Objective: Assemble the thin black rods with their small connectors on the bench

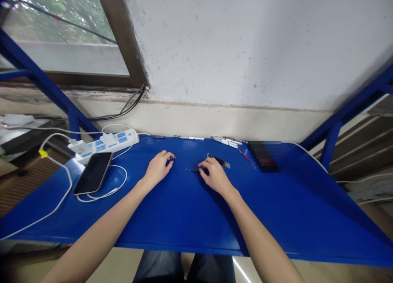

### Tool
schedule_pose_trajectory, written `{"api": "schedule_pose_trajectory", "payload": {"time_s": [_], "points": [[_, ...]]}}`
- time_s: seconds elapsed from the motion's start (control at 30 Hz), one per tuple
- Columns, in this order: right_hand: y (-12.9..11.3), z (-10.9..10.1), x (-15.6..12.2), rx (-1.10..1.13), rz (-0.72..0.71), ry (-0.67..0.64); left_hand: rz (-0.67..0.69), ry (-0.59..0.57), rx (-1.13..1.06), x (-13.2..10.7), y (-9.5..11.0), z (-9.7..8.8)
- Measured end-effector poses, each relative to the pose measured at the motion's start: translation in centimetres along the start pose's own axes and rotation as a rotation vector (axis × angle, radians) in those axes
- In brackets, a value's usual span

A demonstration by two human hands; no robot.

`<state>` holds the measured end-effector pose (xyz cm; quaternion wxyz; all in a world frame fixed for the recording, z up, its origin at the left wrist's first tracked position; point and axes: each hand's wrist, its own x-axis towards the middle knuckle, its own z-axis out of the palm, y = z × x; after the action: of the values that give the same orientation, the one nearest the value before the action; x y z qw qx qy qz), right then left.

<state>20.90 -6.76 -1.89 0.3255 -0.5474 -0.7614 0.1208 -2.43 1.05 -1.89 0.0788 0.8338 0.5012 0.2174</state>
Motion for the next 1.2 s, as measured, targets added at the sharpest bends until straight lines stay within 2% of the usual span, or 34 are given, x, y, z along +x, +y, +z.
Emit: {"api": "schedule_pose_trajectory", "payload": {"time_s": [0.13,0.23,0.47,0.67,0.83,1.03,1.1,1.2], "points": [[1.4,-0.3,0.0,-0.125,0.134,0.164,0.018,-0.001,-0.007,0.0,-0.2,0.1],[2.5,-0.6,-0.2,-0.266,0.244,0.227,0.024,-0.021,-0.02,0.0,-0.2,0.1],[3.8,-0.5,-0.7,-0.439,0.319,0.199,0.065,-0.017,-0.11,0.0,0.7,0.0],[3.8,-0.4,-0.8,-0.475,0.334,0.167,0.083,-0.023,-0.318,-0.1,1.3,0.2],[3.7,-0.4,-0.7,-0.443,0.357,0.149,0.084,-0.003,-0.519,-0.1,2.0,0.3],[3.8,-0.4,-0.5,-0.339,0.319,0.118,-0.02,-0.013,-0.715,0.0,2.5,0.5],[3.4,-0.5,-0.3,-0.263,0.31,0.105,-0.058,-0.026,-0.771,0.1,2.5,0.6],[2.5,-0.9,0.0,-0.024,0.363,0.092,-0.108,-0.049,-0.87,0.3,2.3,0.8]]}}
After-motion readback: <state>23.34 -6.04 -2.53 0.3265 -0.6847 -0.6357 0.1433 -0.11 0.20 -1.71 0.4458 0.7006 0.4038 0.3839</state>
